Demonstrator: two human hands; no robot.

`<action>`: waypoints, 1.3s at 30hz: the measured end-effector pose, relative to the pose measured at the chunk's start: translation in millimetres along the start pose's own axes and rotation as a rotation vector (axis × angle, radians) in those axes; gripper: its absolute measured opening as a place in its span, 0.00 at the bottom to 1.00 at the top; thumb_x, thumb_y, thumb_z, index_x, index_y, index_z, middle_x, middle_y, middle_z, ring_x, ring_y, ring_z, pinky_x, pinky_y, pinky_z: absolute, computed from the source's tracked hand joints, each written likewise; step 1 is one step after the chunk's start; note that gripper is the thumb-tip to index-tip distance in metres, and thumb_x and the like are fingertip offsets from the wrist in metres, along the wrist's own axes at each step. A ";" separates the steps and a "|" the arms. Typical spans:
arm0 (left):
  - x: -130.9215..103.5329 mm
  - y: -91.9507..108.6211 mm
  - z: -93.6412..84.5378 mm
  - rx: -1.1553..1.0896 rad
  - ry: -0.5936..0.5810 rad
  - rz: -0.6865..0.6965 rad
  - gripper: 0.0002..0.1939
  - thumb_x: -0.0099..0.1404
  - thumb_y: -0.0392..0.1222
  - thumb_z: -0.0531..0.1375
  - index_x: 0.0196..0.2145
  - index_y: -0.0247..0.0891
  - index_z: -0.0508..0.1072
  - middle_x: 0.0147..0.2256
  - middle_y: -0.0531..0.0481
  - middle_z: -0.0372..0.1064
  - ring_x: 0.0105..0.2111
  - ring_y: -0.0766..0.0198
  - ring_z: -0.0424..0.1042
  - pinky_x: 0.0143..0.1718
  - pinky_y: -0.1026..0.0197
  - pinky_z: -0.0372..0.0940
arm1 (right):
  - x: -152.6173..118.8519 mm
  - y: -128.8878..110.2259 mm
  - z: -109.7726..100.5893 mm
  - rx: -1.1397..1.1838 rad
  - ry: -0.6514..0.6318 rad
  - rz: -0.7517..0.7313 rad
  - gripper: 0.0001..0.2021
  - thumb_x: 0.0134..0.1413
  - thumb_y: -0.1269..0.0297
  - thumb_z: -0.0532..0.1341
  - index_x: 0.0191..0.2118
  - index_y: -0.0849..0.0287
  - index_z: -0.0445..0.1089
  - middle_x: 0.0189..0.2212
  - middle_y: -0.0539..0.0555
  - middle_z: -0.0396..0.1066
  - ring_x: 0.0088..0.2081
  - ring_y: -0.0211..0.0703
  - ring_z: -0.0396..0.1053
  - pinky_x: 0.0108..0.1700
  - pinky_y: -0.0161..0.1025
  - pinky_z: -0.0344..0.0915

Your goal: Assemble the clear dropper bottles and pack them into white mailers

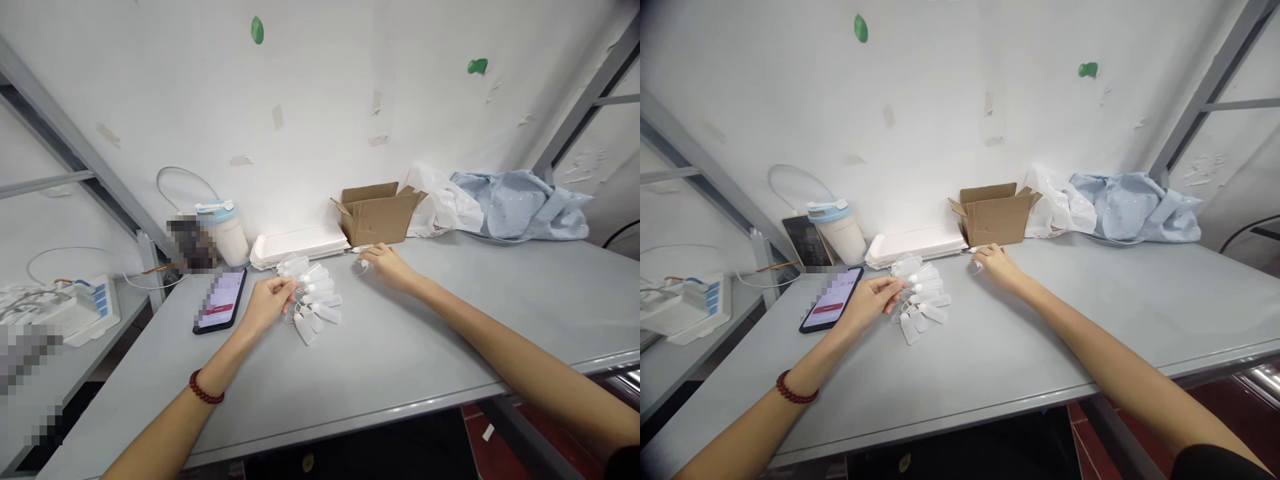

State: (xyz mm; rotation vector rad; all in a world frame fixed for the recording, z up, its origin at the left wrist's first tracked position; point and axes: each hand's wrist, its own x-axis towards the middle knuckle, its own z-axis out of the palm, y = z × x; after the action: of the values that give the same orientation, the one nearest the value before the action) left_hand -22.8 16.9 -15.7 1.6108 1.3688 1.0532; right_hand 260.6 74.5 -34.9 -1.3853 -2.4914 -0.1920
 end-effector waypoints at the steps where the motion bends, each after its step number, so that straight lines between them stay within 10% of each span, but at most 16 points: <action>1: -0.4 0.5 0.2 0.023 0.005 0.002 0.17 0.57 0.51 0.58 0.24 0.32 0.71 0.17 0.54 0.62 0.13 0.73 0.56 0.16 0.68 0.53 | 0.1 1.2 0.5 -0.024 -0.015 -0.002 0.25 0.45 0.86 0.48 0.48 0.61 0.67 0.47 0.58 0.69 0.43 0.48 0.60 0.38 0.40 0.54; 23: -15.5 20.3 6.8 0.162 0.058 0.123 0.20 0.61 0.52 0.54 0.18 0.35 0.66 0.14 0.57 0.56 0.15 0.70 0.56 0.19 0.66 0.53 | -1.7 -13.8 -10.5 -0.103 -0.078 0.081 0.17 0.57 0.78 0.47 0.50 0.63 0.64 0.43 0.62 0.67 0.44 0.49 0.61 0.40 0.41 0.54; 31: -21.7 23.8 10.4 0.112 0.022 0.161 0.15 0.61 0.48 0.55 0.23 0.35 0.67 0.18 0.56 0.60 0.17 0.71 0.58 0.20 0.68 0.55 | -10.7 -50.0 -31.9 0.401 0.125 -0.071 0.14 0.62 0.66 0.45 0.48 0.62 0.64 0.38 0.60 0.68 0.41 0.48 0.64 0.43 0.44 0.60; 39: -22.9 19.9 14.4 0.080 -0.058 0.159 0.16 0.60 0.47 0.57 0.41 0.33 0.69 0.22 0.54 0.63 0.20 0.70 0.63 0.21 0.67 0.57 | -18.5 -70.7 -42.8 0.740 0.062 -0.056 0.14 0.64 0.61 0.45 0.46 0.61 0.63 0.30 0.53 0.70 0.31 0.40 0.67 0.35 0.36 0.61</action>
State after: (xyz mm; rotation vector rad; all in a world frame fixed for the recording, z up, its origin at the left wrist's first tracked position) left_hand -4.2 -9.0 -5.3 1.8200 1.2750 1.0459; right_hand 217.7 11.3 1.6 -0.9685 -2.1890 0.6055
